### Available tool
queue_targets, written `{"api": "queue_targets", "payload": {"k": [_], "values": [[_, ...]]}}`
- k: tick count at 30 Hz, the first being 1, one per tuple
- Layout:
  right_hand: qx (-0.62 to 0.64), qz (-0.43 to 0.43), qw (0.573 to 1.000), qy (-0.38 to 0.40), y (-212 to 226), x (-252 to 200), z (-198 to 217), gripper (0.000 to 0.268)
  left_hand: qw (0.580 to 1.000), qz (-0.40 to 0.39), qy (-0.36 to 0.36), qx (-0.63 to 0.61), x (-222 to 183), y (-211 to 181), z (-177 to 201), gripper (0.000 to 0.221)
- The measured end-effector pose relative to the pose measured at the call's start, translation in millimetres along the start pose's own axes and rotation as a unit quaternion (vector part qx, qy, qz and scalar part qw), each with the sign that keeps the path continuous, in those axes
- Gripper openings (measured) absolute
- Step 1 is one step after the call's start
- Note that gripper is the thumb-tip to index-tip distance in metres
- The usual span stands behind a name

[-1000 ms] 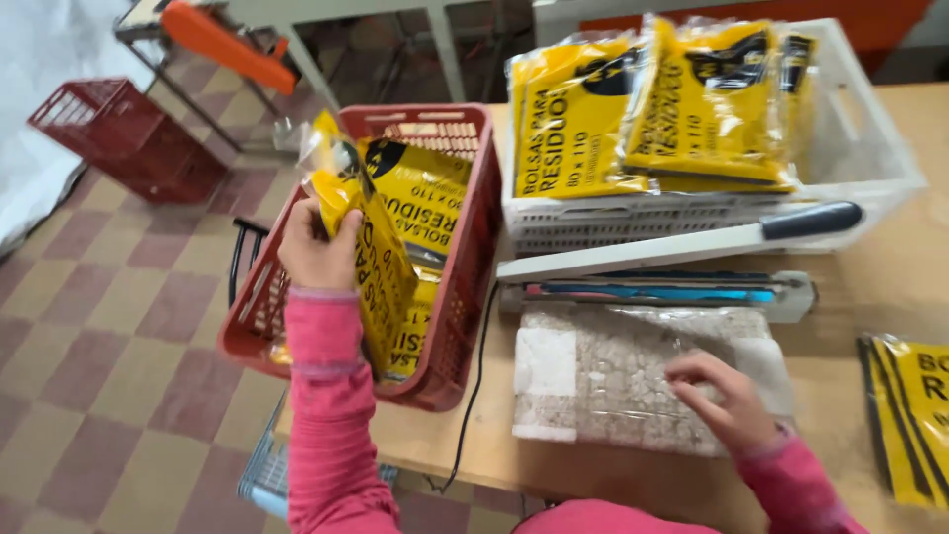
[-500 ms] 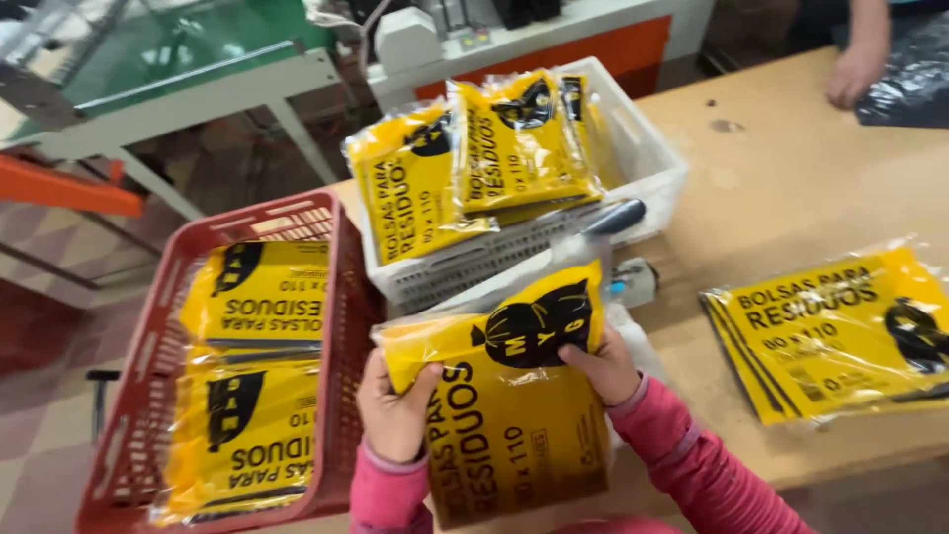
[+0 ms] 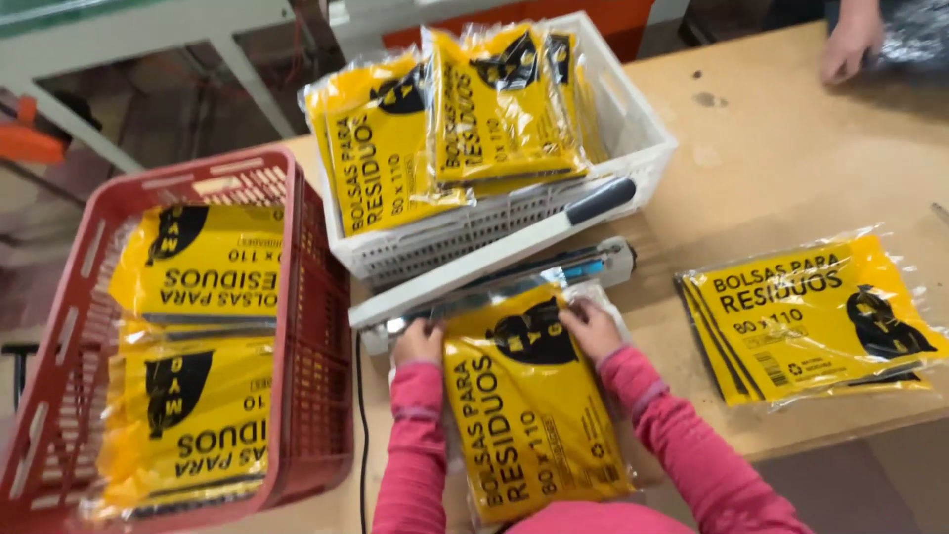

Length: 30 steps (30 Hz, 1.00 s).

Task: Sealing yellow plastic bags using a heat sealer and placing them into a basket

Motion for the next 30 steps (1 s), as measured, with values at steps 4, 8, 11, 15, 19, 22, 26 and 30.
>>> {"api": "queue_targets", "payload": {"k": [4,8,11,15,19,22,26,30], "values": [[-0.081,-0.031,0.996,-0.007,46,-1,23,0.030,1.000,0.024,-0.001,0.004,-11,-4,18,0.056],[-0.100,-0.018,0.995,-0.021,-4,55,1,0.034,0.996,0.004,0.023,-0.088,-3,26,-5,0.039],[-0.149,-0.049,0.987,-0.014,-6,54,1,0.027,1.000,0.013,-0.017,-0.018,-11,29,-4,0.030],[-0.214,-0.061,0.975,-0.004,-1,70,3,0.022,0.996,0.046,-0.073,0.023,-3,21,0,0.026],[-0.216,-0.045,0.975,-0.004,32,57,7,0.019,0.994,0.069,-0.076,0.042,-26,3,16,0.030],[-0.249,0.020,0.968,-0.025,33,64,0,0.015,0.991,0.067,-0.095,0.062,-22,5,13,0.032],[-0.314,0.067,0.944,-0.079,14,78,-15,0.020,0.991,0.075,-0.093,0.064,-9,25,-5,0.036],[-0.386,0.097,0.909,-0.124,2,87,-19,0.026,0.990,0.080,-0.095,0.060,-8,28,-8,0.033]]}}
Point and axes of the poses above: each hand's wrist, its own x-axis towards the middle knuckle, its own z-axis out of the back of the hand, y = z × x, the point moved 9 cm from there along x, towards the middle knuckle, and after that the axes turned 4 degrees about -x, right-handed, at the moved point
